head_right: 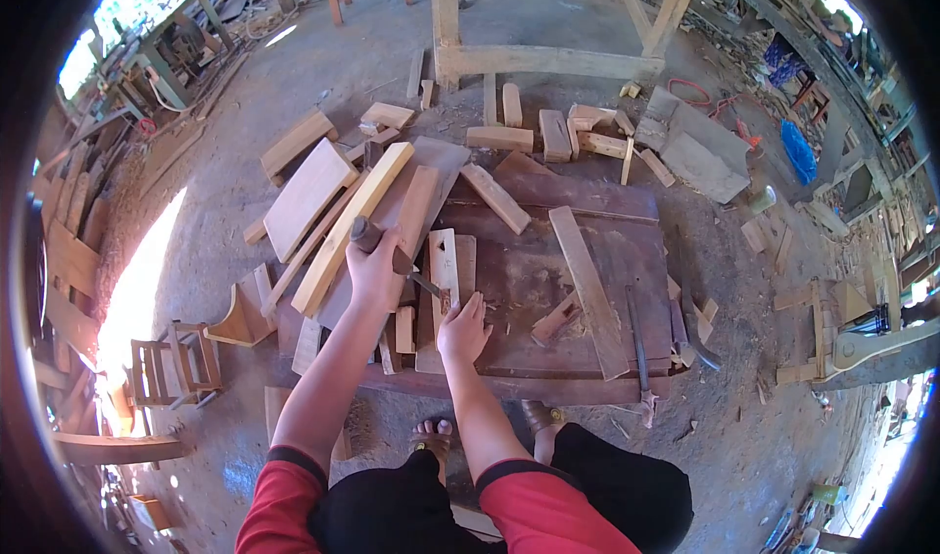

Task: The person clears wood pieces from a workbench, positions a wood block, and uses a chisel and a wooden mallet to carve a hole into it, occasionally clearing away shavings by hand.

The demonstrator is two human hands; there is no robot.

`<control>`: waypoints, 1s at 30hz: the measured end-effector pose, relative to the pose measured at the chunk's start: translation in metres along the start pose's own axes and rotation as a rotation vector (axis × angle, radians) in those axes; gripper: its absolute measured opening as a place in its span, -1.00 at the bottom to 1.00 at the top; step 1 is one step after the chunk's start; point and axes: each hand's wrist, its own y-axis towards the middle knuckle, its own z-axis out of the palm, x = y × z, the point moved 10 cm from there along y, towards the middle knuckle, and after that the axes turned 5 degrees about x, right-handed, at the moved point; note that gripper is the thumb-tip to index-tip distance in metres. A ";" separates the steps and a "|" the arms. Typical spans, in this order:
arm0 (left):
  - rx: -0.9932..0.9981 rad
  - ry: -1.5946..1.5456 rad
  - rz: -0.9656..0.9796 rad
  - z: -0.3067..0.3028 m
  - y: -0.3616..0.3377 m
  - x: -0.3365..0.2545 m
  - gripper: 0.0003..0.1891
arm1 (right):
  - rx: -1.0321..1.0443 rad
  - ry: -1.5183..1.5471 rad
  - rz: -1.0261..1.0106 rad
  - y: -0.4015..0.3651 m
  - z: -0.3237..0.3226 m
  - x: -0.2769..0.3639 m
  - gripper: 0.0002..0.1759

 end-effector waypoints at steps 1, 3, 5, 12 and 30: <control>-0.025 0.007 -0.009 -0.002 -0.001 0.000 -0.86 | 0.003 -0.002 0.004 0.000 0.000 0.000 -0.43; -0.031 -0.008 0.006 -0.005 0.000 0.004 -0.86 | 0.004 -0.012 0.002 0.001 0.002 -0.001 -0.43; -0.044 -0.026 0.020 -0.007 -0.002 0.004 -0.86 | 0.000 -0.016 -0.005 0.001 0.003 -0.001 -0.43; -0.067 -0.039 0.028 -0.007 -0.003 0.000 -0.84 | -0.022 -0.012 -0.012 0.001 0.002 -0.001 -0.44; 0.097 -0.148 0.141 0.010 0.003 0.009 -0.82 | -0.050 -0.010 -0.020 0.001 0.001 -0.001 -0.45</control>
